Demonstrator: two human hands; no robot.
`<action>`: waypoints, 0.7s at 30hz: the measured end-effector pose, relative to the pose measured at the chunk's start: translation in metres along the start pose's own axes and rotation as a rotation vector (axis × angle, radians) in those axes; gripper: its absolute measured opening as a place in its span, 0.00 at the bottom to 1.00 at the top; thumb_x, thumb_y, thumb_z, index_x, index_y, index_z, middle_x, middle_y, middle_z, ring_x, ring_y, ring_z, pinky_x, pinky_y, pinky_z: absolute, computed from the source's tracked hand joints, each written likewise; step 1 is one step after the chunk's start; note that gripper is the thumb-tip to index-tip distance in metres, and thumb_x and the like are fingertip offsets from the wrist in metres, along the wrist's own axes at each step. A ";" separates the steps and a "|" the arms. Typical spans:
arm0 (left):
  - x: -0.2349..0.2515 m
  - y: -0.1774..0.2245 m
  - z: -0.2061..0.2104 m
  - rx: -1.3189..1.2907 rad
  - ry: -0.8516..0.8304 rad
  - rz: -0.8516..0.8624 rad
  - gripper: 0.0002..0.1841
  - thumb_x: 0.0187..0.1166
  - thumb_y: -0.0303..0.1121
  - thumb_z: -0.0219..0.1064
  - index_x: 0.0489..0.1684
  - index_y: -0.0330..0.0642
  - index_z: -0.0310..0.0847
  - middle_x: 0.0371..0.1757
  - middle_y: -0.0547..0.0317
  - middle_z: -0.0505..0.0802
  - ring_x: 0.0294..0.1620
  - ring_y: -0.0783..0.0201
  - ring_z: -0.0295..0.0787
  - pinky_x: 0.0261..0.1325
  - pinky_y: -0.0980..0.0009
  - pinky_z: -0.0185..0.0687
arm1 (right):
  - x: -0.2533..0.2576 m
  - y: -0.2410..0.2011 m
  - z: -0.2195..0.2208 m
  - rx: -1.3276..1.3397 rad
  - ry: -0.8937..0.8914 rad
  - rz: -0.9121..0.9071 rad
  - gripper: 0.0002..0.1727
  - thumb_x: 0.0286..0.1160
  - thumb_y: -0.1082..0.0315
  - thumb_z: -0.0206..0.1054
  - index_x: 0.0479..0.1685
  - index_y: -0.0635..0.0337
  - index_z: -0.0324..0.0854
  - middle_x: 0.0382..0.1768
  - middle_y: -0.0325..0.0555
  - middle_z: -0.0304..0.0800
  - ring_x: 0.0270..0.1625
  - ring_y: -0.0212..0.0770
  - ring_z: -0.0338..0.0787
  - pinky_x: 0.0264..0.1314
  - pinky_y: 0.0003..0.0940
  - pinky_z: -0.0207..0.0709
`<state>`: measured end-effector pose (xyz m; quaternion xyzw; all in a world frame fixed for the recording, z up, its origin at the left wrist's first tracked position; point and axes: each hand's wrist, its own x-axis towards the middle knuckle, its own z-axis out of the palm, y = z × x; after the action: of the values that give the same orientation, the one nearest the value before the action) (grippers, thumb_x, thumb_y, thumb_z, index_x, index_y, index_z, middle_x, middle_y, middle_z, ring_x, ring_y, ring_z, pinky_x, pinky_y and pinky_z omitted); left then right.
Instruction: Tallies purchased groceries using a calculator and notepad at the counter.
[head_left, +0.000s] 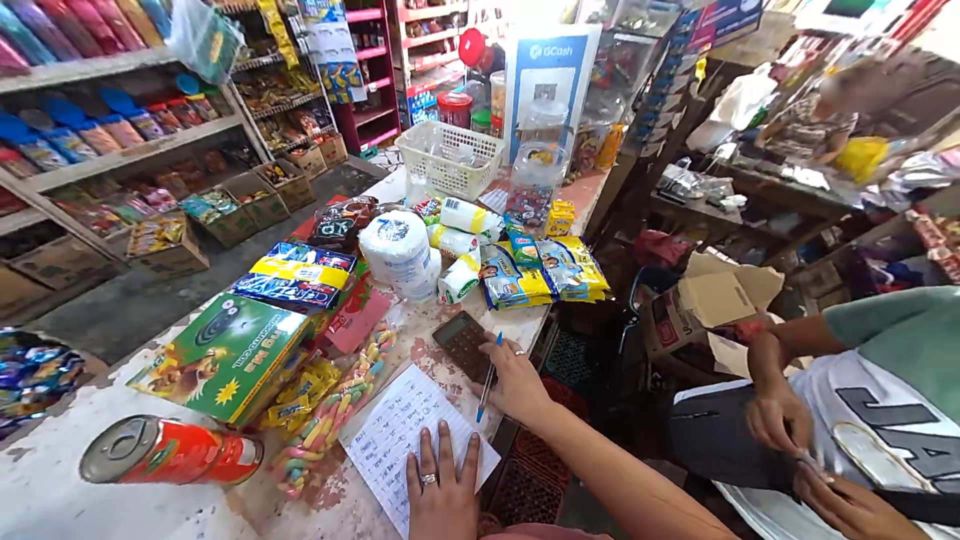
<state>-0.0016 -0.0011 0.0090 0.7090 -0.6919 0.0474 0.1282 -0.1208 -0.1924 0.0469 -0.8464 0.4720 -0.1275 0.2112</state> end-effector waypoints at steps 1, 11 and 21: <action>0.001 0.000 0.000 0.007 -0.004 0.003 0.36 0.66 0.44 0.78 0.81 0.58 0.78 0.84 0.28 0.72 0.83 0.23 0.68 0.76 0.28 0.65 | -0.002 -0.001 0.002 -0.014 0.017 -0.013 0.40 0.68 0.45 0.75 0.78 0.57 0.74 0.85 0.56 0.70 0.87 0.60 0.67 0.85 0.53 0.63; 0.000 -0.001 -0.006 -0.014 -0.044 0.003 0.35 0.67 0.42 0.77 0.82 0.58 0.78 0.86 0.30 0.71 0.83 0.23 0.66 0.76 0.27 0.63 | 0.029 0.002 -0.046 0.129 0.248 0.088 0.41 0.69 0.40 0.74 0.71 0.66 0.80 0.73 0.62 0.82 0.81 0.66 0.73 0.83 0.66 0.62; -0.002 0.001 -0.016 -0.035 -0.108 -0.004 0.31 0.76 0.46 0.70 0.84 0.58 0.75 0.86 0.30 0.71 0.85 0.24 0.63 0.79 0.29 0.61 | 0.184 0.065 -0.110 -0.047 0.241 0.479 0.41 0.69 0.57 0.75 0.84 0.63 0.66 0.69 0.73 0.81 0.69 0.73 0.83 0.66 0.71 0.77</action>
<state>-0.0013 0.0042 0.0239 0.7097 -0.6969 -0.0033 0.1031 -0.1187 -0.4057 0.1158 -0.6939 0.6835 -0.1625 0.1579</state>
